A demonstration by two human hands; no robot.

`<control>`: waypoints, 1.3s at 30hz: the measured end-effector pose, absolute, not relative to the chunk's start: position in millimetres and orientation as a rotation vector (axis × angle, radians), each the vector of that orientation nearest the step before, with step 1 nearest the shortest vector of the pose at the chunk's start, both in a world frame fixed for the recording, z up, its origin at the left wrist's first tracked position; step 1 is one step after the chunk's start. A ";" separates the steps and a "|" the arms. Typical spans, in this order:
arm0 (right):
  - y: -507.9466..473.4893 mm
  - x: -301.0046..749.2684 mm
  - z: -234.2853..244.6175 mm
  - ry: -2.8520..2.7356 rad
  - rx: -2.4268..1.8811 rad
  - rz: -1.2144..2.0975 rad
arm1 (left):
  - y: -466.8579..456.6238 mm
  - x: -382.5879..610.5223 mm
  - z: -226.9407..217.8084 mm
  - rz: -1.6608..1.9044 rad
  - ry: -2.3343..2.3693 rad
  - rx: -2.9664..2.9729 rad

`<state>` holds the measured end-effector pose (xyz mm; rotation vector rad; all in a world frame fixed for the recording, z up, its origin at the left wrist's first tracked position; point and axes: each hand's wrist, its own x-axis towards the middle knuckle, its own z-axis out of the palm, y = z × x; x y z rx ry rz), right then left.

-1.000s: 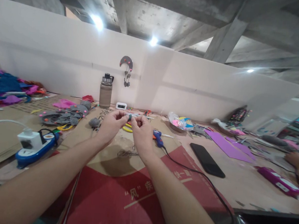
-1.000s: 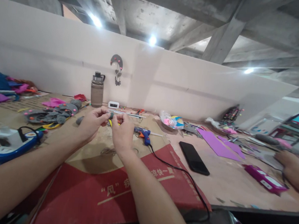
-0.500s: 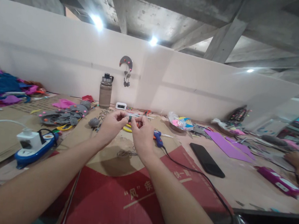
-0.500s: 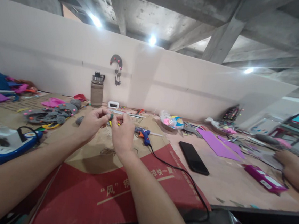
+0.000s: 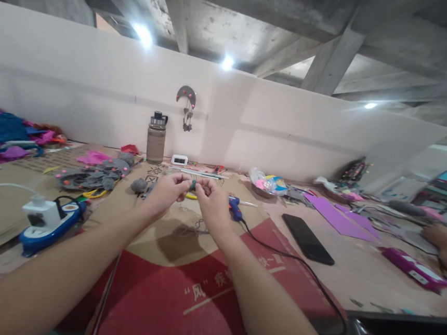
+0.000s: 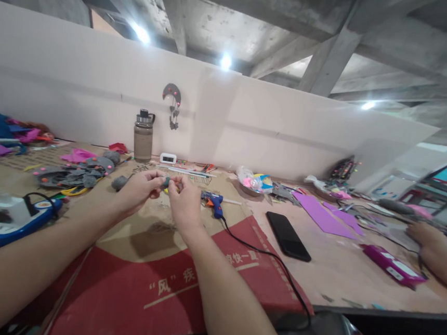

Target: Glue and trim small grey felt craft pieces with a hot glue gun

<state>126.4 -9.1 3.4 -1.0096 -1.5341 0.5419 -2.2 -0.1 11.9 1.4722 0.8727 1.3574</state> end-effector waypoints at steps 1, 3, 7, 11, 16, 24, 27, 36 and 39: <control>-6.9 126.7 0.9 -1.537 -1.019 0.562 | 1.2 -2.2 9.6 1.343 0.888 1.470; -2.0 126.7 -4.8 -1.543 -1.043 0.595 | 4.1 -2.8 5.2 1.312 0.937 1.486; 5.8 124.6 -14.9 -1.537 -1.093 0.678 | 7.8 -5.3 0.0 1.258 1.113 1.522; 9.8 123.3 -18.5 -1.494 -1.095 0.758 | 6.5 -7.8 1.1 1.220 1.082 1.496; 16.0 128.4 -19.0 -1.488 -1.150 0.767 | 6.1 -8.1 3.6 1.174 1.030 1.513; 15.2 133.5 -20.2 -1.508 -1.195 0.703 | 7.8 -4.6 0.3 1.150 0.997 1.436; 12.5 131.8 -22.7 -1.541 -1.194 0.645 | 7.5 -5.0 -0.4 1.144 1.036 1.433; 4.4 125.0 -18.0 -1.635 -1.219 0.519 | 11.1 -8.3 -10.2 1.234 1.217 1.573; 3.2 123.5 -17.3 -1.645 -1.197 0.505 | 10.0 -8.4 -8.9 1.295 1.284 1.676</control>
